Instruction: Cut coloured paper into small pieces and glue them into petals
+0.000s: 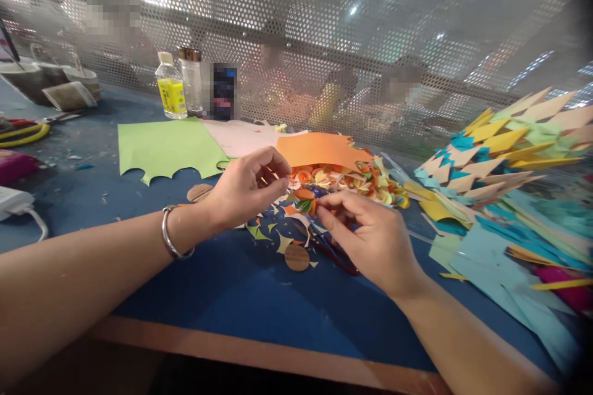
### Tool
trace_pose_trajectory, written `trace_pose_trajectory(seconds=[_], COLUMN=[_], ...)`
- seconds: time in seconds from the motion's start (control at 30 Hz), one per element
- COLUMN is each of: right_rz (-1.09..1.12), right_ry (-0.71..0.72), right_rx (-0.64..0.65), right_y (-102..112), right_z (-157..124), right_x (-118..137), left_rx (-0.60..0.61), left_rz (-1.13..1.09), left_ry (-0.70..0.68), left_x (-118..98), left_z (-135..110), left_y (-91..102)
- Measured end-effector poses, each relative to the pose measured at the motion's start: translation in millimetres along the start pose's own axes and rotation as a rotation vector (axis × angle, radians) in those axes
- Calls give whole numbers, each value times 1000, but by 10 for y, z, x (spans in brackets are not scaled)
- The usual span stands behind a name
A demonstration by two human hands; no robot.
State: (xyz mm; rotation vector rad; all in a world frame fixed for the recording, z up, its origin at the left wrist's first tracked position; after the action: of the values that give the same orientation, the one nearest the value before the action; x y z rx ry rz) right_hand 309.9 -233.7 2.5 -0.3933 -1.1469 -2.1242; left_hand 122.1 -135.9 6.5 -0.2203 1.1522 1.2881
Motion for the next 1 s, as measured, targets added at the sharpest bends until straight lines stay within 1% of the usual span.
trace_pose_trajectory(seconds=[0.13, 0.2, 0.3, 0.43, 0.7, 0.77, 0.9, 1.0], right_rz=[-18, -20, -18, -35, -55, -55, -43, -29], right_ry=[-1, -4, -12, -34, -103, -118, -118, -112], right_rx=[2, 3, 2, 9, -56, -67, -54, -25], right_y=[14, 15, 18, 40, 102, 114, 110, 85], right_z=[6, 6, 9, 17, 47, 54, 60, 52], right_x=[2, 1, 2, -1, -116, -149, -156, -126], left_rx=[136, 176, 150, 99, 90, 112, 178, 196], left_rz=[-53, -72, -81, -74, 96, 62, -125, -157], left_ry=[16, 16, -2, -18, 50, 72, 97, 103], left_x=[7, -14, -16, 36, 59, 84, 138, 146], left_z=[-5, -19, -22, 2, 27, 30, 35, 36], left_y=[-1, -16, -37, -44, -18, -32, -86, -121])
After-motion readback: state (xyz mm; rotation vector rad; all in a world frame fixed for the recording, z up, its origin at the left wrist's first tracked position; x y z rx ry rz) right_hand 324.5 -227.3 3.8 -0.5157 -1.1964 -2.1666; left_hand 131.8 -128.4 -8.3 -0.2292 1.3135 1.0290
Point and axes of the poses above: each hand's wrist, its own z-axis towards the middle knuckle, its own y-axis out of the back of the hand, x = y × z, the point moved 1 cm from there along z, towards the middle knuckle, and after that the axes turned 6 degrees about z, right-handed, at the moved point
